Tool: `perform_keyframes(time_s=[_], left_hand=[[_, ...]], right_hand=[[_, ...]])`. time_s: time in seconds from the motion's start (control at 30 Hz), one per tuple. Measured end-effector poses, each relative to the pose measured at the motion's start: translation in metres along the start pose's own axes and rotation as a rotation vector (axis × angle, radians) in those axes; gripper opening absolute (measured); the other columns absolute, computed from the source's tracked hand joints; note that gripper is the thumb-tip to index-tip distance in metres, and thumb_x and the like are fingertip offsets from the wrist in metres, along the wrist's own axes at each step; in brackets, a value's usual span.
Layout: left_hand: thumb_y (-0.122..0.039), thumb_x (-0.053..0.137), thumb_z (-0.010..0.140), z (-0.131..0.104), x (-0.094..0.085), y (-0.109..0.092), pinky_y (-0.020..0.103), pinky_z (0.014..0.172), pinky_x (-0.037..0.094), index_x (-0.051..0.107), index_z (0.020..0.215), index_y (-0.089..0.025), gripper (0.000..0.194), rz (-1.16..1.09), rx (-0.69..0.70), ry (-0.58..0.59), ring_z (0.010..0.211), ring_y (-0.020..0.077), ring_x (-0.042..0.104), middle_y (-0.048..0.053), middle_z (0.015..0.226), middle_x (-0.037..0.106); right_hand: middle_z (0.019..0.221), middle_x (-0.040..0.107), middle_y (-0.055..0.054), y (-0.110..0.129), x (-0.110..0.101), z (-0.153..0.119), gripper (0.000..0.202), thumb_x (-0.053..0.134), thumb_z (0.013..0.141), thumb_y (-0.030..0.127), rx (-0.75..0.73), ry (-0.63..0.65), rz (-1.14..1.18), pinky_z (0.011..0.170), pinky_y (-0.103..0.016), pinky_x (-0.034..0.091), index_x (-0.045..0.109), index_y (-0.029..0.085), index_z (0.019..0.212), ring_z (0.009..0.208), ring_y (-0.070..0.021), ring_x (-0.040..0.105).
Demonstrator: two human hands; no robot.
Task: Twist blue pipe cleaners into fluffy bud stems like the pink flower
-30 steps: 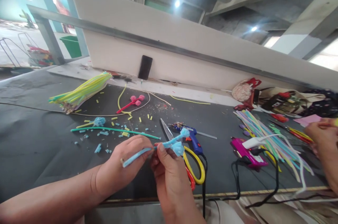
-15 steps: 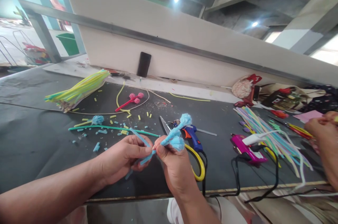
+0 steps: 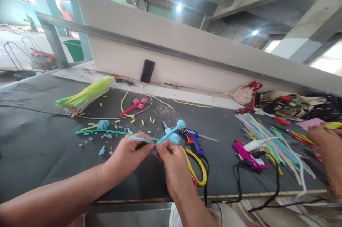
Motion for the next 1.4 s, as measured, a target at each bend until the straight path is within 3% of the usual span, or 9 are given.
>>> perform_keyframes(time_s=[0.13, 0.3, 0.47, 0.63, 0.8, 0.9, 1.0, 1.13, 1.4], left_hand=[[-0.012, 0.044, 0.085, -0.012, 0.001, -0.016, 0.026, 0.068, 0.045, 0.059, 0.077, -0.016, 0.017, 0.350, 0.367, 0.035, 0.069, 0.0145, 0.054, 0.004, 0.073, 0.060], [-0.010, 0.041, 0.085, -0.021, 0.010, -0.022, 0.027, 0.064, 0.048, 0.057, 0.081, -0.015, 0.017, 0.566, 0.546, 0.154, 0.068, 0.0159, 0.055, 0.006, 0.076, 0.060], [-0.011, 0.037, 0.088, -0.025, 0.014, -0.027, 0.030, 0.063, 0.050, 0.059, 0.086, -0.012, 0.022, 0.688, 0.657, 0.174, 0.068, 0.0183, 0.057, 0.008, 0.077, 0.063], [-0.012, 0.044, 0.086, -0.023, 0.011, -0.024, 0.027, 0.070, 0.049, 0.059, 0.085, -0.014, 0.015, 0.412, 0.512, 0.126, 0.075, 0.0160, 0.058, 0.008, 0.081, 0.063], [-0.015, 0.052, 0.082, -0.014, 0.008, -0.009, 0.022, 0.065, 0.043, 0.059, 0.071, -0.016, 0.013, 0.042, 0.040, -0.066, 0.065, 0.0113, 0.052, 0.000, 0.068, 0.058], [-0.019, 0.056, 0.079, -0.011, 0.010, 0.002, 0.021, 0.056, 0.038, 0.058, 0.066, -0.015, 0.013, -0.147, -0.233, -0.028, 0.058, 0.0096, 0.046, -0.003, 0.059, 0.051], [-0.021, 0.057, 0.077, -0.010, 0.011, 0.007, 0.020, 0.054, 0.036, 0.057, 0.066, -0.015, 0.013, -0.323, -0.355, 0.034, 0.055, 0.0085, 0.044, -0.004, 0.056, 0.048], [-0.023, 0.058, 0.077, -0.009, 0.012, 0.010, 0.020, 0.053, 0.036, 0.056, 0.069, -0.015, 0.012, -0.439, -0.408, 0.076, 0.055, 0.0081, 0.045, -0.002, 0.063, 0.054], [-0.023, 0.055, 0.077, -0.009, 0.004, 0.000, 0.022, 0.060, 0.037, 0.056, 0.067, -0.016, 0.012, -0.066, -0.178, 0.008, 0.063, 0.0108, 0.046, -0.002, 0.064, 0.053]], right_hand=[[0.054, 0.049, 0.004, 0.000, 0.008, -0.010, 0.027, 0.078, 0.065, 0.036, 0.079, -0.012, 0.036, 0.052, -0.023, 0.033, 0.061, 0.016, 0.058, 0.053, -0.0101, 0.040], [0.056, 0.048, 0.004, -0.002, 0.006, -0.015, 0.031, 0.080, 0.062, 0.037, 0.144, -0.025, 0.080, 0.056, -0.023, 0.038, 0.059, 0.016, 0.057, 0.055, -0.0102, 0.042], [0.060, 0.052, 0.003, -0.003, -0.001, -0.017, 0.028, 0.075, 0.068, 0.038, 0.113, -0.020, 0.028, 0.059, -0.023, 0.038, 0.059, 0.017, 0.061, 0.060, -0.0116, 0.044], [0.065, 0.057, 0.003, -0.007, -0.005, -0.019, 0.016, 0.068, 0.078, 0.033, -0.015, -0.042, -0.033, 0.063, -0.023, 0.039, 0.063, 0.019, 0.071, 0.063, -0.0117, 0.046], [0.072, 0.060, 0.002, -0.006, -0.007, -0.019, 0.013, 0.065, 0.081, 0.034, -0.200, -0.109, -0.149, 0.073, -0.027, 0.041, 0.065, 0.020, 0.079, 0.074, -0.0149, 0.052], [0.073, 0.061, 0.002, -0.002, -0.006, -0.017, 0.013, 0.064, 0.081, 0.033, -0.246, -0.120, -0.248, 0.071, -0.026, 0.042, 0.065, 0.021, 0.078, 0.073, -0.0150, 0.052], [0.076, 0.061, 0.002, 0.001, -0.005, -0.015, 0.011, 0.063, 0.082, 0.031, -0.273, -0.057, -0.280, 0.073, -0.026, 0.042, 0.066, 0.021, 0.079, 0.074, -0.0151, 0.053], [0.074, 0.061, 0.001, -0.003, -0.009, -0.009, 0.010, 0.064, 0.081, 0.031, -0.256, 0.007, -0.186, 0.072, -0.028, 0.043, 0.067, 0.021, 0.079, 0.072, -0.0157, 0.053], [0.065, 0.058, 0.002, -0.006, -0.011, -0.008, 0.022, 0.065, 0.079, 0.040, -0.155, -0.058, -0.163, 0.066, -0.028, 0.040, 0.067, 0.021, 0.069, 0.067, -0.0155, 0.048]])
Point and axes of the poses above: each hand's wrist, its own z-axis towards the middle knuckle, its own x-axis out of the palm, y = z × x, the point moved 5 cm from there along z, towards the middle knuckle
